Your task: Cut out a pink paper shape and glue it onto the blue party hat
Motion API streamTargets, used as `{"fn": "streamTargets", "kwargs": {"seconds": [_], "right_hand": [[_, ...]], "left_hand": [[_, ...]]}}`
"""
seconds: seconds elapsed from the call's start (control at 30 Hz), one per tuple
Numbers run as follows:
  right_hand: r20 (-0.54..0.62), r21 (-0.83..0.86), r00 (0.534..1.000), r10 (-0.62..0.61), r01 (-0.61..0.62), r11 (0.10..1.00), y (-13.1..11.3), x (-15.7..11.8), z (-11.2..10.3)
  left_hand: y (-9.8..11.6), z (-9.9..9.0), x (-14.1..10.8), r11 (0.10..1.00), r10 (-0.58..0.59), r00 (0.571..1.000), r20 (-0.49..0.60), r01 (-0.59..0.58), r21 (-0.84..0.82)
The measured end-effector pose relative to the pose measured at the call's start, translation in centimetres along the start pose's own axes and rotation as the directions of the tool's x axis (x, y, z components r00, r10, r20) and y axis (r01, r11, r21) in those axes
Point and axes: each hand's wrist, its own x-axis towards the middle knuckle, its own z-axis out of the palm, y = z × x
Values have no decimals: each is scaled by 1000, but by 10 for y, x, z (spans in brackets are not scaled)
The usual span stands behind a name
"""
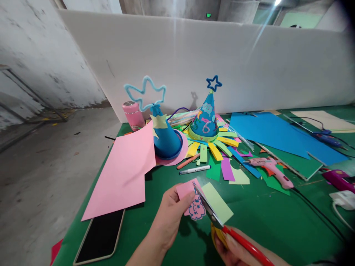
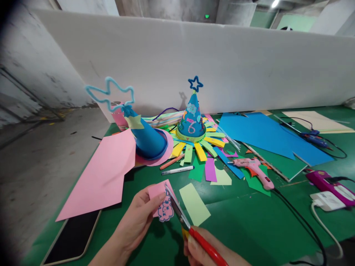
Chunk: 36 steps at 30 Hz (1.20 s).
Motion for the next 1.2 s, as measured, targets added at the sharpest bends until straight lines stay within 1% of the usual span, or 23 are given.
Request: {"fn": "streamTargets", "kwargs": {"seconds": [0.07, 0.17, 0.23, 0.3, 0.43, 0.5, 0.6, 0.77, 0.83, 0.93, 1.0, 1.1, 1.2], "right_hand": [[41, -8, 999, 29, -29, 1000, 6, 4, -5], [112, 0, 990, 84, -85, 996, 13, 12, -12], [165, 14, 981, 107, -111, 994, 13, 15, -13], [195, 22, 975, 108, -114, 993, 8, 14, -13], [176, 0, 979, 102, -104, 995, -7, 4, -9], [149, -21, 982, 112, -110, 994, -11, 0, -8], [127, -31, 985, 116, -113, 993, -12, -2, -8], [131, -48, 985, 115, -109, 993, -8, -2, -8], [121, -57, 984, 134, -128, 990, -9, -2, -7], [136, -49, 983, 125, -119, 992, -12, -1, -6], [155, -60, 981, 116, -108, 992, -14, 0, -5], [151, -86, 978, 145, -133, 987, -15, 2, -5], [139, -45, 979, 152, -147, 988, -15, 1, -3]], "left_hand": [[1, 1, -1, 1000, 18, 1000, 14, -18, 13], [5, 2, -2, 996, 47, 999, -9, -46, 72], [9, 1, -3, 990, 41, 999, -10, -39, 136], [12, 0, -3, 979, 31, 999, 24, -36, 202], [14, -1, -4, 948, 55, 994, 97, -82, 308], [13, -1, -4, 934, 65, 992, 109, -99, 345], [13, -1, -3, 924, 55, 993, 109, -92, 372], [16, -1, -4, 923, 37, 995, 92, -69, 378], [18, 0, -5, 922, 36, 997, 75, -62, 382], [19, 1, -5, 925, 33, 998, 57, -53, 377], [18, 1, -5, 928, 35, 998, 56, -53, 369], [17, 0, -5, 936, 34, 997, 63, -54, 349], [15, -2, -4, 941, 31, 997, 71, -53, 335]]}}
